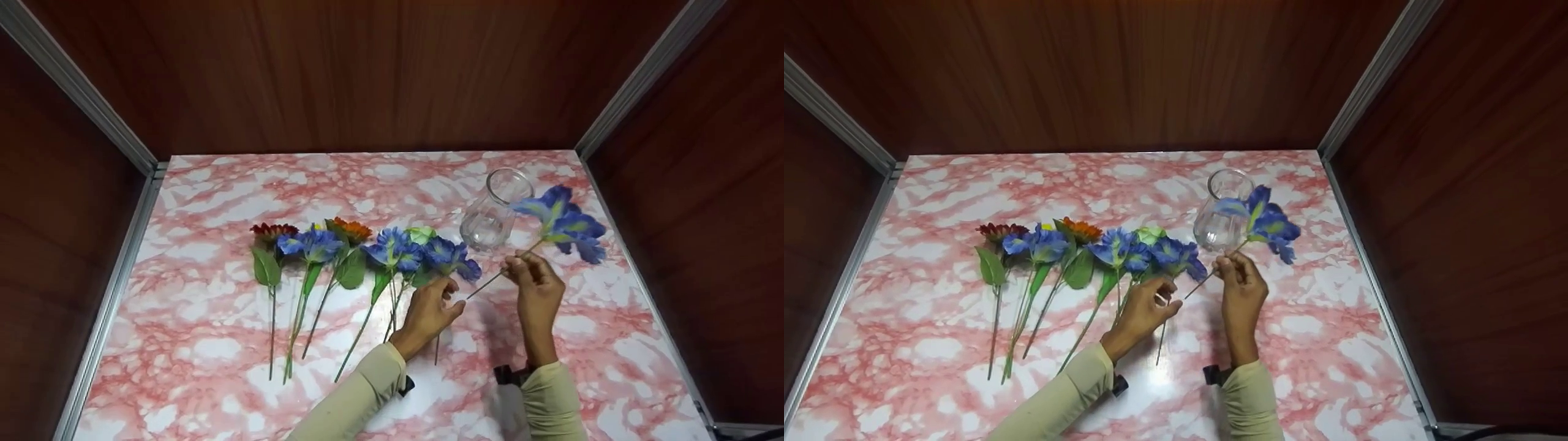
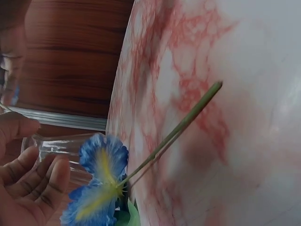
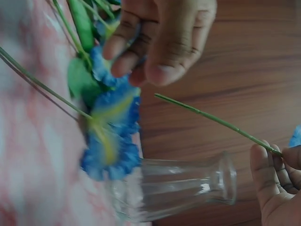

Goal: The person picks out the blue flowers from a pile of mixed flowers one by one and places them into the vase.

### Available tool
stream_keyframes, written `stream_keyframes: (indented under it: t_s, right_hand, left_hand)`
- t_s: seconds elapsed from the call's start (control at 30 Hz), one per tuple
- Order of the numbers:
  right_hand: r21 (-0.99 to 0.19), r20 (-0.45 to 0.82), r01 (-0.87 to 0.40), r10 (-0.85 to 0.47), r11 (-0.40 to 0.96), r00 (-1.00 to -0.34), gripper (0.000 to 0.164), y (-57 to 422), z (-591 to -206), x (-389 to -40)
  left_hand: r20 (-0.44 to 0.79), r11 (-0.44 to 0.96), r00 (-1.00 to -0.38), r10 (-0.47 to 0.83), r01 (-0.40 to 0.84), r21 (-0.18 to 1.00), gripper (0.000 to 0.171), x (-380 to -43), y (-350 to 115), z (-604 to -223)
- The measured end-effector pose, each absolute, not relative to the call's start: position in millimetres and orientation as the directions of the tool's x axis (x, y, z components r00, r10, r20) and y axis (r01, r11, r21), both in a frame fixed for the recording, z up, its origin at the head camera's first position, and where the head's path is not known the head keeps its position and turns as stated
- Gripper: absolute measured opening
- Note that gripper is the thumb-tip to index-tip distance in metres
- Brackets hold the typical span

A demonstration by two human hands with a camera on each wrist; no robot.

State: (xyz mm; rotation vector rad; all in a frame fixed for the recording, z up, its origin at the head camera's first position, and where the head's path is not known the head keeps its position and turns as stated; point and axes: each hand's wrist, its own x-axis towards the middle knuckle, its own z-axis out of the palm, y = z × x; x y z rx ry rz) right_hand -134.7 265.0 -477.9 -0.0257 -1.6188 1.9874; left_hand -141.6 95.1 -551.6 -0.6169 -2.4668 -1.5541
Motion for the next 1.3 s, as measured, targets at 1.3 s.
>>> stream_keyframes:
  t_s: [1.3]
  right_hand:
    - [-0.755,0.497,-0.654,0.606,-0.051,-0.621,0.008,287,-396,-199]
  left_hand:
    - [0.403,0.497,-0.908,0.118,0.406,0.767,0.072,-210,127,-551]
